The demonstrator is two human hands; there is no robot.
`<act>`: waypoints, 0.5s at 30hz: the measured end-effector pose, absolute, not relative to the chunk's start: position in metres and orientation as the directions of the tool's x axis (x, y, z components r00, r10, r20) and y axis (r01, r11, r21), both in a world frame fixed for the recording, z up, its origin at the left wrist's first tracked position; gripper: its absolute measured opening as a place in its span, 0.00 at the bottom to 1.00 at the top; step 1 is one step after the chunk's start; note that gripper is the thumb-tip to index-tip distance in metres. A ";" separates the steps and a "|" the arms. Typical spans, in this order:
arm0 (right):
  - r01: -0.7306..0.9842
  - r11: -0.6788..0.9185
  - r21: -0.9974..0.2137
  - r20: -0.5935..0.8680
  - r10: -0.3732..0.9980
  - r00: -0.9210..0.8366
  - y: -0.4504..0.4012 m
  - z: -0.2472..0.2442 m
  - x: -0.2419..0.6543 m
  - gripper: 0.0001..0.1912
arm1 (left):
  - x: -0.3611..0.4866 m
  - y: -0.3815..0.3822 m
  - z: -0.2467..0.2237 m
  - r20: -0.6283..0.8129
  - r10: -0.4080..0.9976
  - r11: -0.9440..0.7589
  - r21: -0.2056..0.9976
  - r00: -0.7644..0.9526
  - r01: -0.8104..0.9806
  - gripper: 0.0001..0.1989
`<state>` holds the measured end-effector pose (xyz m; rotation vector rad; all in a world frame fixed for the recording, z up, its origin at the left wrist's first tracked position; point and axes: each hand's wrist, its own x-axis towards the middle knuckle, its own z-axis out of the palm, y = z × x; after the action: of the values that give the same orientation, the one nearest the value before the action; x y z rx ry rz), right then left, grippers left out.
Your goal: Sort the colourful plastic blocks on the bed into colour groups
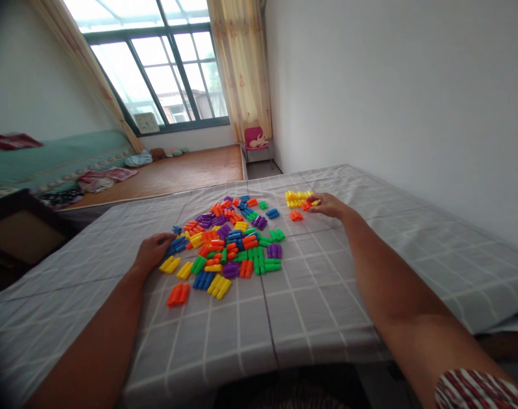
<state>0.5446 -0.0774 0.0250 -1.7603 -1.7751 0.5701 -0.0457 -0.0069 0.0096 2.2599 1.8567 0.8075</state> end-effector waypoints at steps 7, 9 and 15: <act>0.725 0.128 -0.677 0.106 0.991 -0.077 -0.073 0.026 0.512 0.26 | -0.045 -0.008 0.012 0.330 0.935 -0.257 0.376 0.131 0.890 0.18; 0.747 0.117 -0.655 0.081 0.993 -0.084 -0.073 0.023 0.512 0.24 | -0.044 -0.008 0.012 0.333 0.932 -0.268 0.374 0.141 0.888 0.18; 0.723 0.142 -0.677 0.108 0.990 -0.093 -0.068 0.016 0.512 0.27 | -0.045 -0.007 0.011 0.327 0.933 -0.272 0.367 0.151 0.890 0.19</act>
<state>0.5124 -0.0682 0.0157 -1.6358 -1.8756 0.6317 -0.0447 -0.0069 0.0109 2.3160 1.8397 0.7652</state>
